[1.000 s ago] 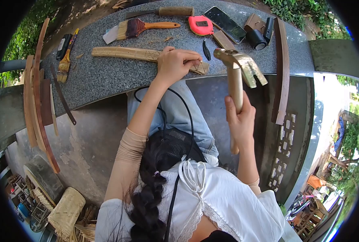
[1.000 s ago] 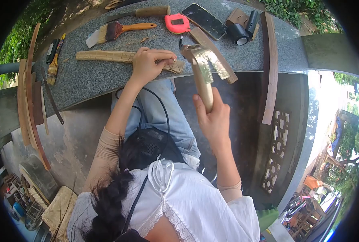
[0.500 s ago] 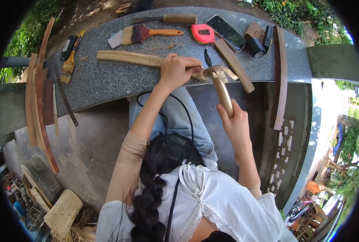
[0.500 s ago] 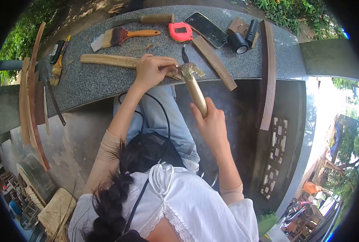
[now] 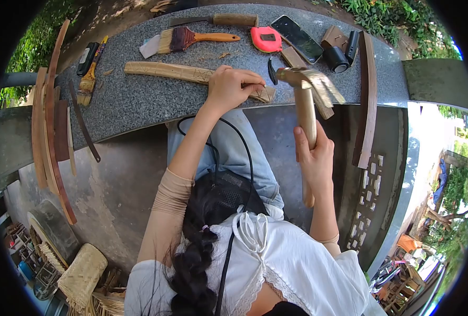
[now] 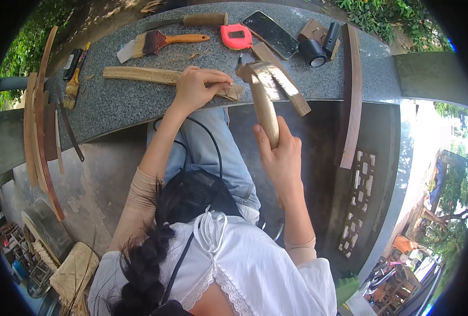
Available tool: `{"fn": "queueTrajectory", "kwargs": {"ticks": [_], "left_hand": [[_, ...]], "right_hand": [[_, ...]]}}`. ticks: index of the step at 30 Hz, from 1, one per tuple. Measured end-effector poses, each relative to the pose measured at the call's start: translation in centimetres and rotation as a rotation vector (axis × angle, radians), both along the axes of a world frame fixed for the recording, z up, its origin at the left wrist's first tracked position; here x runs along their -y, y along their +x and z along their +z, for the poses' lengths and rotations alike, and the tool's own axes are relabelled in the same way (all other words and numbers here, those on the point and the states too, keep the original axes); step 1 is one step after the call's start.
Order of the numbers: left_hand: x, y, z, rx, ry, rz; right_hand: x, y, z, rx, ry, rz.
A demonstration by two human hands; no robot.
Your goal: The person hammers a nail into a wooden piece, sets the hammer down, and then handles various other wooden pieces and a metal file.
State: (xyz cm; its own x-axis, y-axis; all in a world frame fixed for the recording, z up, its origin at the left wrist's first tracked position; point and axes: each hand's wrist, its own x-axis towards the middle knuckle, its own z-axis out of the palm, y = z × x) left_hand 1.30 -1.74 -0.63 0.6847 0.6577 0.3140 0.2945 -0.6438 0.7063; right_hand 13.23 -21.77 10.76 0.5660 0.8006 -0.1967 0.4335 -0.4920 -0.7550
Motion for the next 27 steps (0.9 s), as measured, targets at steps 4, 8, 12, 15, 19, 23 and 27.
{"fn": "queueTrajectory", "kwargs": {"ticks": [4,8,12,15,19,23,27], "left_hand": [[-0.1,0.0,-0.1,0.033,0.020,-0.005],[-0.4,0.1,0.1,0.026,0.027,0.004],[0.0,0.0,-0.1,0.012,0.005,0.005],[0.0,0.1,-0.2,0.044,0.034,0.019],[0.4,-0.1,-0.4,0.063,0.056,0.014],[0.0,0.1,0.0,0.002,0.011,0.016],[-0.1,0.0,-0.1,0.038,0.047,0.009]], "right_hand": [[-0.1,-0.6,-1.0,-0.043,-0.024,-0.015],[-0.2,-0.1,-1.0,0.009,-0.077,0.052],[-0.3,-0.3,0.3,0.005,0.032,-0.018],[-0.7,-0.5,-1.4,-0.030,-0.071,0.021],[-0.5,0.0,0.6,0.012,-0.069,0.035],[-0.4,-0.8,-1.3,-0.121,0.017,-0.081],[-0.4,-0.3,-0.4,0.014,-0.072,0.039]]}}
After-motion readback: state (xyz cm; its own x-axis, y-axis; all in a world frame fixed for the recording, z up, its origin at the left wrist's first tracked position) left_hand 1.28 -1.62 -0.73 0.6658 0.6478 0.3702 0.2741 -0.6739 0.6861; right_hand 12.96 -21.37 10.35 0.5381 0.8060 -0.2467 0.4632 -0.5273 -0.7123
